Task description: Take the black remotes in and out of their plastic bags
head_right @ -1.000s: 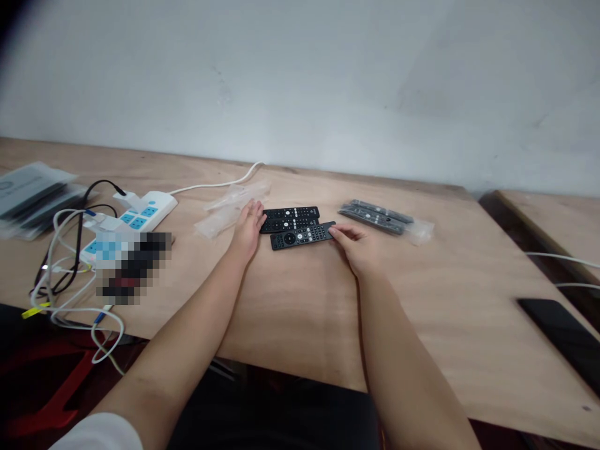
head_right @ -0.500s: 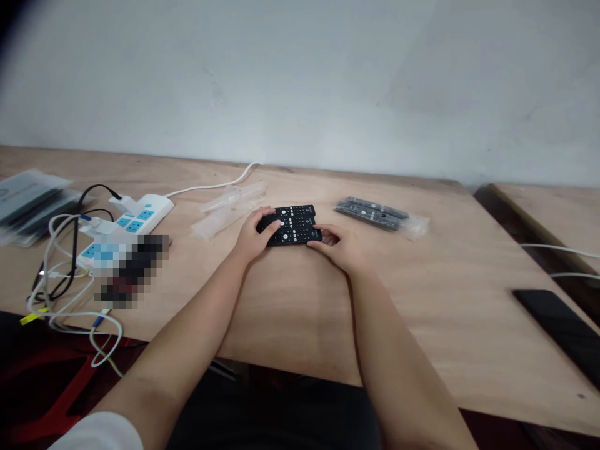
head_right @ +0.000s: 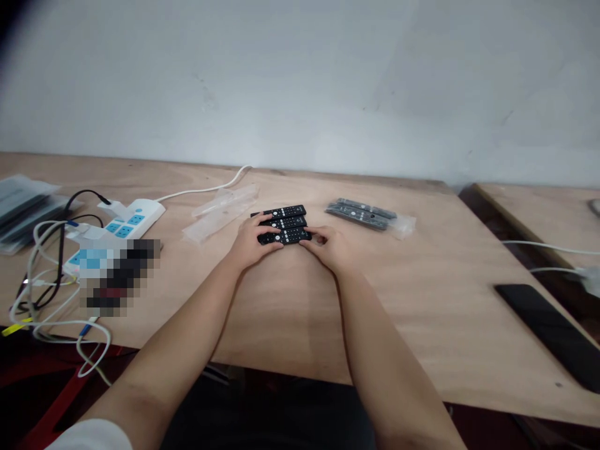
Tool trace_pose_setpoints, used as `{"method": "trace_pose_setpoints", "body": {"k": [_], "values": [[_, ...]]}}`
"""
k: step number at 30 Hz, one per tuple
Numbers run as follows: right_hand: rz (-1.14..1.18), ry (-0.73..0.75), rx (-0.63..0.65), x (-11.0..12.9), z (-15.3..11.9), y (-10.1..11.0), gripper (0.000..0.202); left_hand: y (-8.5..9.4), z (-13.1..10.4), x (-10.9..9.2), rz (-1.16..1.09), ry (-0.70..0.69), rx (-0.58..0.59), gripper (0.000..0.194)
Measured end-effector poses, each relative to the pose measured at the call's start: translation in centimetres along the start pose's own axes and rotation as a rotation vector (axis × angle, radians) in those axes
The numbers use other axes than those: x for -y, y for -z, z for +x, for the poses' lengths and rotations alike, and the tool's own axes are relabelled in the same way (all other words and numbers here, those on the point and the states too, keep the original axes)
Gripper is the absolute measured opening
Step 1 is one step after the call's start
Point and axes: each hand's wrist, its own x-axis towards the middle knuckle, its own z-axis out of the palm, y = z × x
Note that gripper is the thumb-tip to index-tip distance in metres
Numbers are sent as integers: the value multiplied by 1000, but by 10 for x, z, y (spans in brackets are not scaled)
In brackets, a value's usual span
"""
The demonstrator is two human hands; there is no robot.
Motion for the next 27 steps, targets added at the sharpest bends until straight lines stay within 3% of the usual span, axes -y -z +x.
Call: {"method": "trace_pose_setpoints", "body": {"k": [10, 15, 27], "values": [[35, 13, -14, -11, 1, -5, 41, -4, 1, 7, 52, 69, -71, 22], [41, 21, -20, -12, 2, -4, 39, -6, 1, 12, 9, 116, -119, 25], [-7, 12, -16, 0, 2, 1, 38, -9, 3, 17, -9, 107, -63, 30]]}}
